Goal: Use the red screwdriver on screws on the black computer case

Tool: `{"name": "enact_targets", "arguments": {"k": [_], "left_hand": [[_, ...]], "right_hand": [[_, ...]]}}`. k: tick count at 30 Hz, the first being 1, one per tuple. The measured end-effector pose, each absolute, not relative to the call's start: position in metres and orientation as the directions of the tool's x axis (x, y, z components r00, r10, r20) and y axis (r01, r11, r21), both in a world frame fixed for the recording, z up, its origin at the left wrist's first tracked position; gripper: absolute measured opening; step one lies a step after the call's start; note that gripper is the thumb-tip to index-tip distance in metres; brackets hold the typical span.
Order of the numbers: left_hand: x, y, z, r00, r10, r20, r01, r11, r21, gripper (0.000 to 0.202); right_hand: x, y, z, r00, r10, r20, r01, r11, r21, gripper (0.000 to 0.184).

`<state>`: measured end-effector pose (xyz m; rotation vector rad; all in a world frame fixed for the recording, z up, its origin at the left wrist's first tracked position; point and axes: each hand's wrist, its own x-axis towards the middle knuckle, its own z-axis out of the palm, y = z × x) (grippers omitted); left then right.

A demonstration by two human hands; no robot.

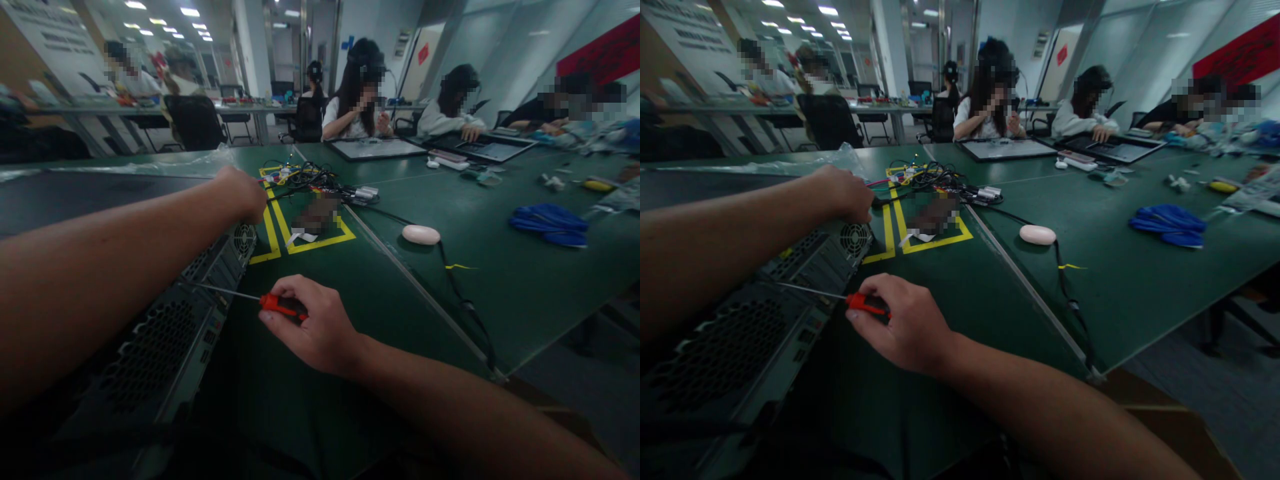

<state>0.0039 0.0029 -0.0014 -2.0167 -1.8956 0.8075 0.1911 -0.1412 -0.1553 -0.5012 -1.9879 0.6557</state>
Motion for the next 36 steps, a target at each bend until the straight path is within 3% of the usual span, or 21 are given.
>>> {"name": "enact_targets", "arguments": {"k": [3,7,13,18,26,30,36], "left_hand": [[-0.007,0.014,-0.009,0.008,0.978,-0.210,0.856,-0.115,-0.504,0.058],[-0.029,0.037,-0.026,0.104,0.987,-0.125,0.905,-0.146,-0.400,0.074],[-0.019,0.029,-0.020,0.038,0.981,-0.193,0.831,-0.138,-0.539,0.062],[-0.018,0.029,-0.019,0.064,0.987,-0.148,0.888,-0.124,-0.443,0.067],[-0.004,0.014,-0.009,0.006,0.985,-0.173,0.910,-0.077,-0.408,0.060],[-0.013,0.023,-0.015,0.041,0.986,-0.161,0.882,-0.112,-0.457,0.059],[-0.009,0.017,-0.012,0.011,0.984,-0.180,0.872,-0.098,-0.480,0.055]], "right_hand": [[0.191,-0.141,-0.154,-0.455,0.579,0.677,0.072,0.782,-0.620,0.016],[0.192,-0.141,-0.155,-0.468,0.596,0.653,0.096,0.768,-0.633,0.014],[0.193,-0.142,-0.155,-0.481,0.602,0.638,0.110,0.763,-0.637,0.016],[0.193,-0.142,-0.156,-0.481,0.614,0.626,0.141,0.759,-0.636,0.022],[0.193,-0.141,-0.159,-0.505,0.603,0.617,0.128,0.760,-0.637,0.016],[0.192,-0.141,-0.159,-0.482,0.606,0.633,0.114,0.760,-0.640,0.023],[0.190,-0.140,-0.157,-0.485,0.592,0.644,0.083,0.764,-0.639,0.015]]}}
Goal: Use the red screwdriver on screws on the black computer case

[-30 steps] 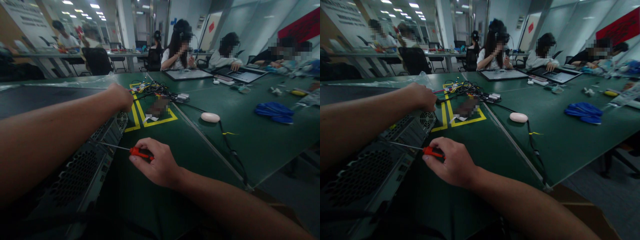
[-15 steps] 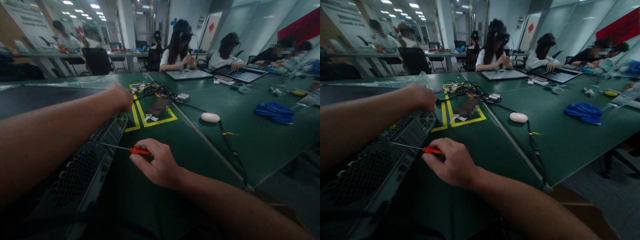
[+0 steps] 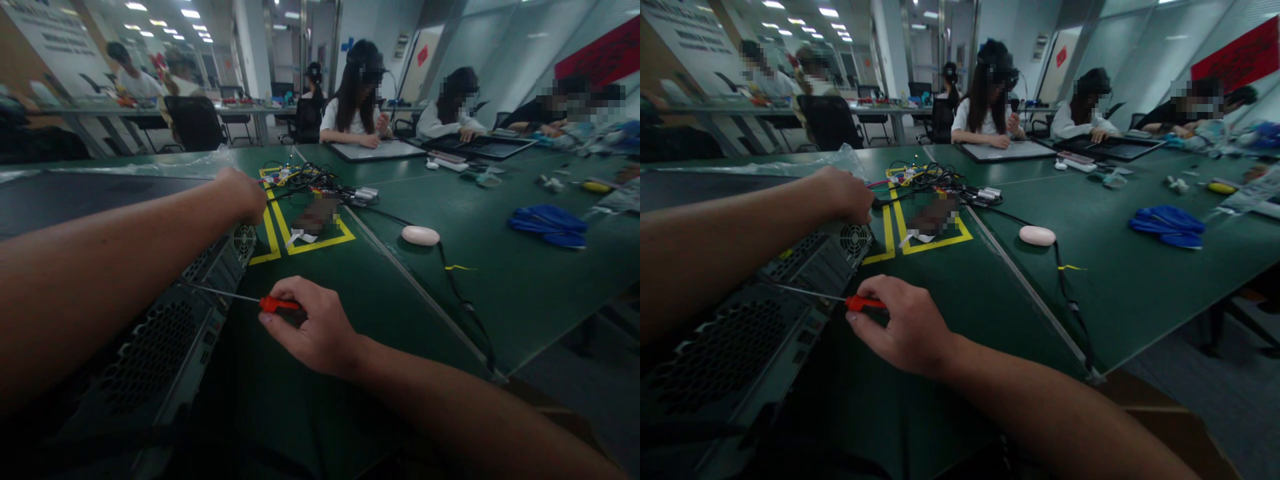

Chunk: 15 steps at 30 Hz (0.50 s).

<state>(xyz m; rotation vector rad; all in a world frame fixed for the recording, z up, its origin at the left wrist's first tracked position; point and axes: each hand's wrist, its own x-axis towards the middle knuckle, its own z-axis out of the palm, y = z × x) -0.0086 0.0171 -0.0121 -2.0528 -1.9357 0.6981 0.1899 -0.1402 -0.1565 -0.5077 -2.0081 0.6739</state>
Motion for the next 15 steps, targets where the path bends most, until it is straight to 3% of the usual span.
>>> {"name": "enact_targets", "arguments": {"k": [3,8,12,15], "left_hand": [[-0.007,0.015,-0.010,0.002,0.977,-0.212,0.820,-0.123,-0.558,0.059],[-0.017,0.025,-0.016,0.071,0.986,-0.154,0.878,-0.135,-0.459,0.065],[-0.012,0.019,-0.012,0.020,0.981,-0.192,0.855,-0.117,-0.506,0.058],[-0.008,0.014,-0.010,0.030,0.983,-0.182,0.876,-0.113,-0.469,0.055]], "right_hand": [[0.190,-0.140,-0.156,-0.497,0.614,0.613,0.111,0.746,-0.657,0.016],[0.192,-0.141,-0.156,-0.509,0.628,0.589,0.130,0.732,-0.669,0.019],[0.192,-0.141,-0.158,-0.513,0.627,0.586,0.132,0.732,-0.668,0.017],[0.192,-0.140,-0.158,-0.507,0.609,0.610,0.110,0.747,-0.655,0.014]]}}
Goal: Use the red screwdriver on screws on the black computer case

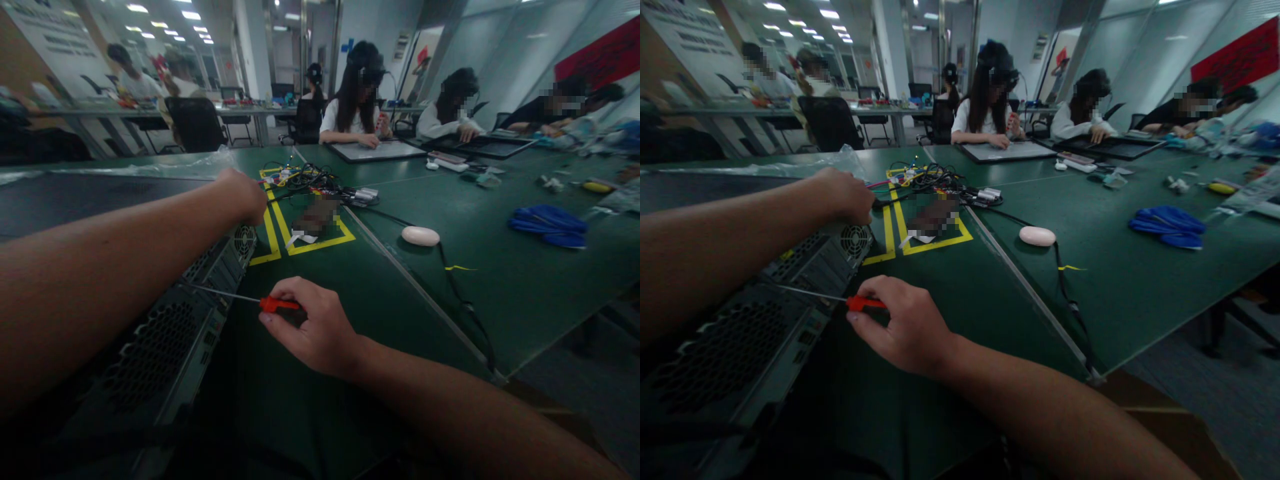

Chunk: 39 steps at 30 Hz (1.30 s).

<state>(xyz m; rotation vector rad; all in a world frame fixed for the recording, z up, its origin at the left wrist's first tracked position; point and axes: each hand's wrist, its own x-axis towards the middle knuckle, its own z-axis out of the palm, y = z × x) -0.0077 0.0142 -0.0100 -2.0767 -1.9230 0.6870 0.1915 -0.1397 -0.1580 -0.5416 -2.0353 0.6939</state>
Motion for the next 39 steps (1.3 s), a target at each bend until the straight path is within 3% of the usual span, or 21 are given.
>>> {"name": "enact_targets", "arguments": {"k": [3,8,13,17,26,32,39], "left_hand": [[-0.008,0.014,-0.010,0.031,0.986,-0.163,0.904,-0.097,-0.417,0.055],[-0.008,0.016,-0.011,0.015,0.983,-0.185,0.847,-0.111,-0.520,0.057],[-0.013,0.020,-0.013,0.047,0.988,-0.149,0.904,-0.106,-0.415,0.057],[-0.011,0.017,-0.011,0.037,0.982,-0.186,0.859,-0.127,-0.497,0.057],[-0.018,0.026,-0.017,0.061,0.984,-0.168,0.879,-0.133,-0.458,0.062],[-0.006,0.013,-0.008,0.011,0.981,-0.194,0.835,-0.116,-0.538,0.059],[-0.018,0.026,-0.017,0.036,0.984,-0.173,0.891,-0.110,-0.441,0.059]], "right_hand": [[0.191,-0.139,-0.158,-0.495,0.601,0.628,0.090,0.754,-0.651,0.013],[0.191,-0.140,-0.156,-0.494,0.619,0.610,0.110,0.741,-0.662,0.017],[0.191,-0.139,-0.156,-0.495,0.619,0.610,0.109,0.740,-0.663,0.019],[0.191,-0.139,-0.156,-0.505,0.625,0.595,0.124,0.735,-0.667,0.020],[0.191,-0.140,-0.156,-0.493,0.619,0.611,0.108,0.741,-0.663,0.016],[0.192,-0.140,-0.159,-0.504,0.635,0.585,0.147,0.731,-0.667,0.018],[0.192,-0.141,-0.159,-0.498,0.634,0.591,0.161,0.738,-0.656,0.019]]}}
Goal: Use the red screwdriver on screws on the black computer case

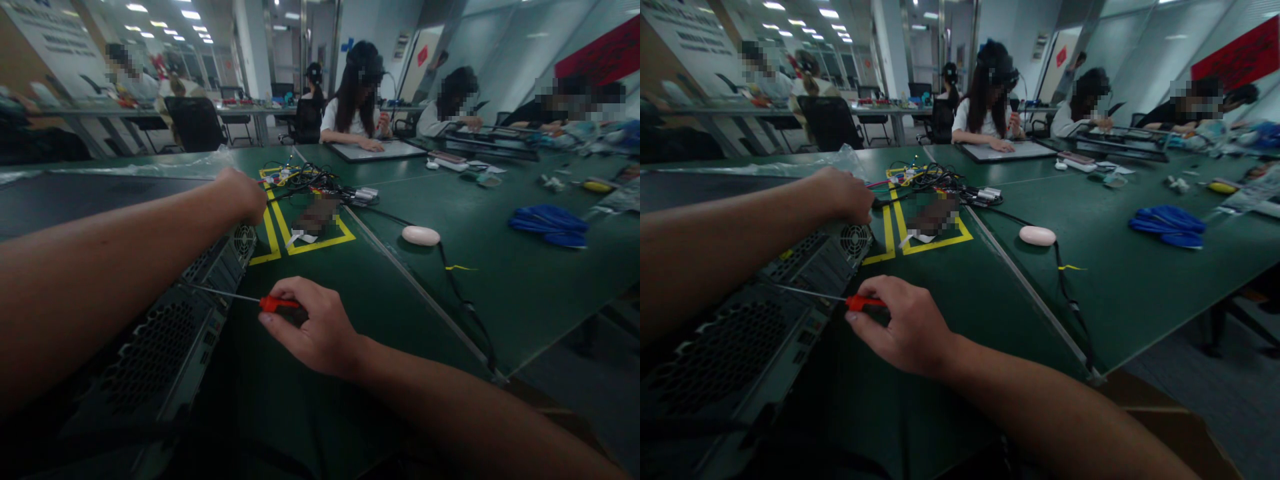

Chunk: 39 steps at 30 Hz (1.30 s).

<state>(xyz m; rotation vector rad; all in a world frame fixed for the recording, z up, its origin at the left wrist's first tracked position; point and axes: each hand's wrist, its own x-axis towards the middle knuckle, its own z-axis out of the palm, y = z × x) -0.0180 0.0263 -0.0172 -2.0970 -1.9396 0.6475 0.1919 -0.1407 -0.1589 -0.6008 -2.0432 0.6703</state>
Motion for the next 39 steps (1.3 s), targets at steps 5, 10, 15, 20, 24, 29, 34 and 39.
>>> {"name": "enact_targets", "arguments": {"k": [5,10,15,20,24,29,34,39], "left_hand": [[-0.021,0.029,-0.019,0.038,0.985,-0.167,0.888,-0.110,-0.447,0.063],[-0.018,0.024,-0.016,0.047,0.988,-0.147,0.913,-0.102,-0.395,0.058],[-0.025,0.031,-0.021,0.056,0.984,-0.168,0.883,-0.127,-0.451,0.066],[-0.020,0.027,-0.019,0.029,0.985,-0.173,0.892,-0.104,-0.440,0.063],[-0.008,0.013,-0.011,0.023,0.982,-0.188,0.846,-0.119,-0.520,0.057],[-0.013,0.020,-0.014,0.019,0.982,-0.190,0.861,-0.112,-0.497,0.056],[-0.024,0.032,-0.022,0.077,0.984,-0.159,0.853,-0.147,-0.501,0.057],[-0.011,0.019,-0.013,0.043,0.981,-0.188,0.838,-0.138,-0.528,0.055]], "right_hand": [[0.192,-0.141,-0.158,-0.484,0.614,0.623,0.143,0.758,-0.636,0.018],[0.194,-0.141,-0.155,-0.491,0.580,0.650,0.114,0.782,-0.612,0.012],[0.194,-0.142,-0.156,-0.489,0.598,0.636,0.118,0.767,-0.630,0.018],[0.191,-0.141,-0.157,-0.450,0.583,0.676,0.084,0.781,-0.618,0.019],[0.189,-0.140,-0.157,-0.432,0.546,0.718,0.055,0.811,-0.583,0.014],[0.190,-0.141,-0.155,-0.437,0.546,0.715,0.061,0.811,-0.582,0.013],[0.191,-0.140,-0.157,-0.467,0.574,0.673,0.093,0.788,-0.608,0.014],[0.190,-0.140,-0.159,-0.461,0.582,0.670,0.109,0.787,-0.608,0.016]]}}
